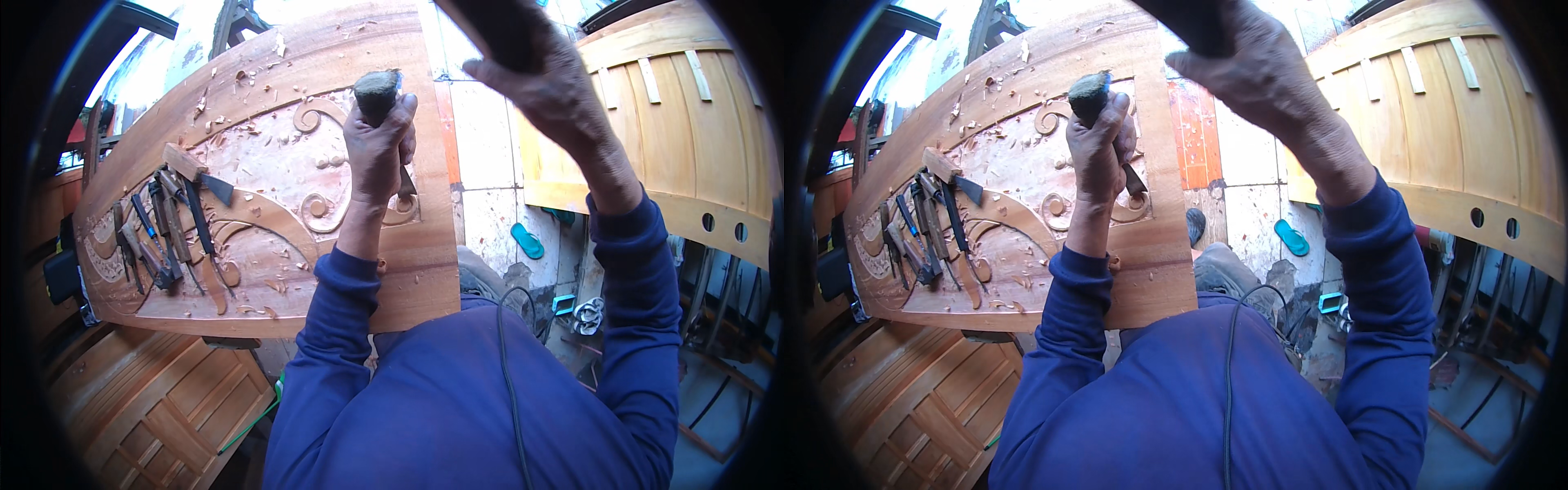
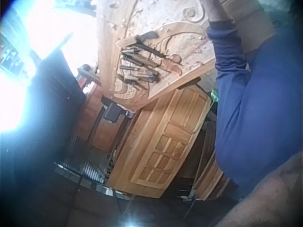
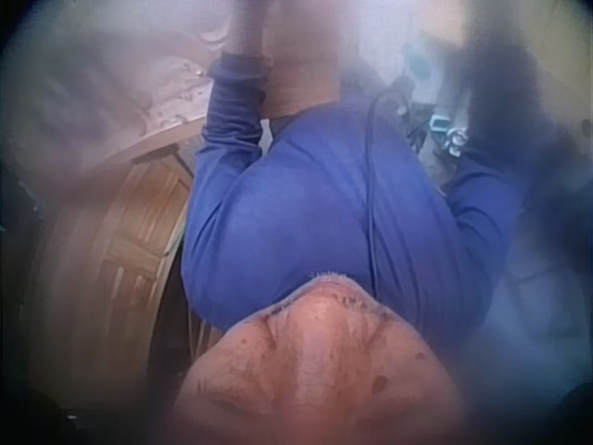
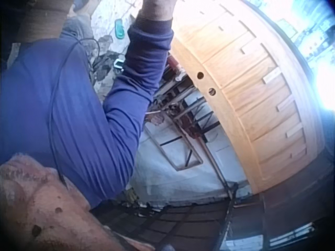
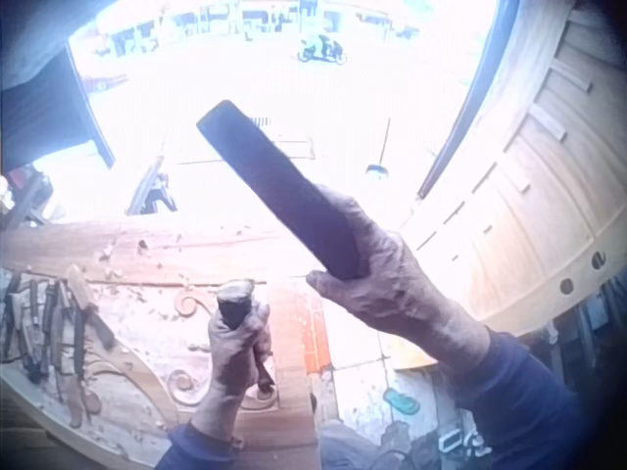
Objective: The person carves a decorative design into a wooden panel by hand using a chisel and a wooden mallet to strike the end of the tool.
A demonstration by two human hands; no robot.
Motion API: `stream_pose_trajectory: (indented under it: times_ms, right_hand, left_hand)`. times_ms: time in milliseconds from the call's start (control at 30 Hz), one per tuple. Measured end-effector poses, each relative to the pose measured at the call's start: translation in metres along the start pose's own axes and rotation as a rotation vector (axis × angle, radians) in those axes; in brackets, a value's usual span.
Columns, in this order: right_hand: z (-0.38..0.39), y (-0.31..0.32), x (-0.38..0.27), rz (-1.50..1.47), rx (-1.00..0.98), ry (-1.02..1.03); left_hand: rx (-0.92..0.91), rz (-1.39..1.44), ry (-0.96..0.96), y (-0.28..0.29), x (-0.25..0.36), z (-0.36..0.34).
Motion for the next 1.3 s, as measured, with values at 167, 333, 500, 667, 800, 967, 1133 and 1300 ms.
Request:
stream_pose_trajectory:
  times_ms: [167,333,500,667,800,967,1133,1300]
  right_hand:
    - [-0.001,-0.014,-0.012,0.638,-0.458,0.005]
    - [0.005,0.01,0.02,0.122,-0.108,-0.127]
    - [0.014,0.001,0.0,0.583,-0.388,-0.091]
    - [0.026,0.029,0.028,-0.032,0.04,-0.096]
    - [0.046,0.012,0.012,0.54,-0.296,-0.058]
    - [0.051,0.044,0.026,-0.094,0.163,-0.18]
    - [0.079,0.022,0.005,0.438,-0.183,-0.196]
    - [0.095,0.043,0.007,-0.004,0.273,-0.161]
  left_hand:
    - [-0.034,-0.038,0.101,0.005,-0.005,-0.001]
    - [-0.092,-0.086,0.16,-0.012,-0.007,-0.004]
    - [-0.169,-0.13,0.255,-0.012,-0.012,-0.006]
    - [-0.283,-0.157,0.273,-0.033,-0.018,-0.006]
    - [-0.293,-0.15,0.338,-0.028,-0.021,-0.006]
    - [-0.385,-0.21,0.375,-0.047,-0.021,-0.003]
    - [-0.421,-0.216,0.418,-0.045,-0.023,0.004]
    - [-0.55,-0.233,0.421,-0.054,-0.022,0.011]
Point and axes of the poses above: each hand's wrist, its own z-axis away from the middle knuckle, its own y-axis out of the back of the hand, x = y × z, the point moved 6 cm from there along -z, towards the middle knuckle, and after that the axes turned 3 degrees about -z, right-handed, at the moved point
